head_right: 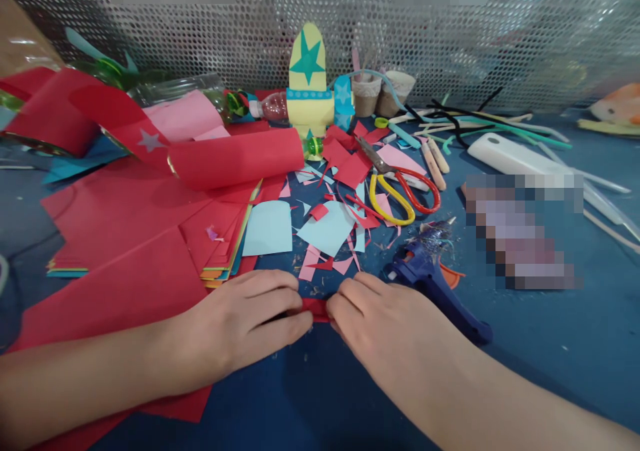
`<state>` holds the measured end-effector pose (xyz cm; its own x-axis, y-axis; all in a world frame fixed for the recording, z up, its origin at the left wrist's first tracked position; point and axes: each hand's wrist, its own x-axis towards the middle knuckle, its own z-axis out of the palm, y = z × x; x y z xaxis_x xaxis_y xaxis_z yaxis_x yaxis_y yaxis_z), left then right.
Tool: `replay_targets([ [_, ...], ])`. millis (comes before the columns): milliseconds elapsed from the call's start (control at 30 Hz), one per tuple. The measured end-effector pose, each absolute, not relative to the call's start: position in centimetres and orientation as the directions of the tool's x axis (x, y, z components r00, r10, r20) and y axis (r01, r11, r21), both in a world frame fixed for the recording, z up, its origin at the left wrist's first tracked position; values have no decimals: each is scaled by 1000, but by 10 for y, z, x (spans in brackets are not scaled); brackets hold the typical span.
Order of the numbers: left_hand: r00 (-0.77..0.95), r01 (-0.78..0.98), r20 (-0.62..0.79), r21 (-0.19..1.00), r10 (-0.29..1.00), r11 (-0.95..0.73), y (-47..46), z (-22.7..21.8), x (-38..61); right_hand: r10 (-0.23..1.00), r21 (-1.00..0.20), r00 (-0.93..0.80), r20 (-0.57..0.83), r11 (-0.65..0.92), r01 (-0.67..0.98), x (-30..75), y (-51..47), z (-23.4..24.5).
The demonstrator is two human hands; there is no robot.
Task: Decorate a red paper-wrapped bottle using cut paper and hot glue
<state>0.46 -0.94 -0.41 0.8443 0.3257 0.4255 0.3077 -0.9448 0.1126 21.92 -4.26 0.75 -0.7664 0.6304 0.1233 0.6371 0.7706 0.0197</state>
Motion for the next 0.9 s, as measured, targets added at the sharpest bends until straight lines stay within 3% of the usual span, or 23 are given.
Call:
replay_targets([
  [133, 854, 304, 419, 81, 309, -949, -9, -5, 4, 621, 14, -777, 102, 780, 625, 219, -42, 7],
  [367, 867, 284, 404, 84, 293, -955, -9, -3, 2, 641, -95, -755, 138, 768, 634, 222, -39, 16],
  [900, 866, 292, 364, 186, 342, -938, -8, 0, 3, 633, -104, -761, 144, 774, 624, 220, -39, 17],
])
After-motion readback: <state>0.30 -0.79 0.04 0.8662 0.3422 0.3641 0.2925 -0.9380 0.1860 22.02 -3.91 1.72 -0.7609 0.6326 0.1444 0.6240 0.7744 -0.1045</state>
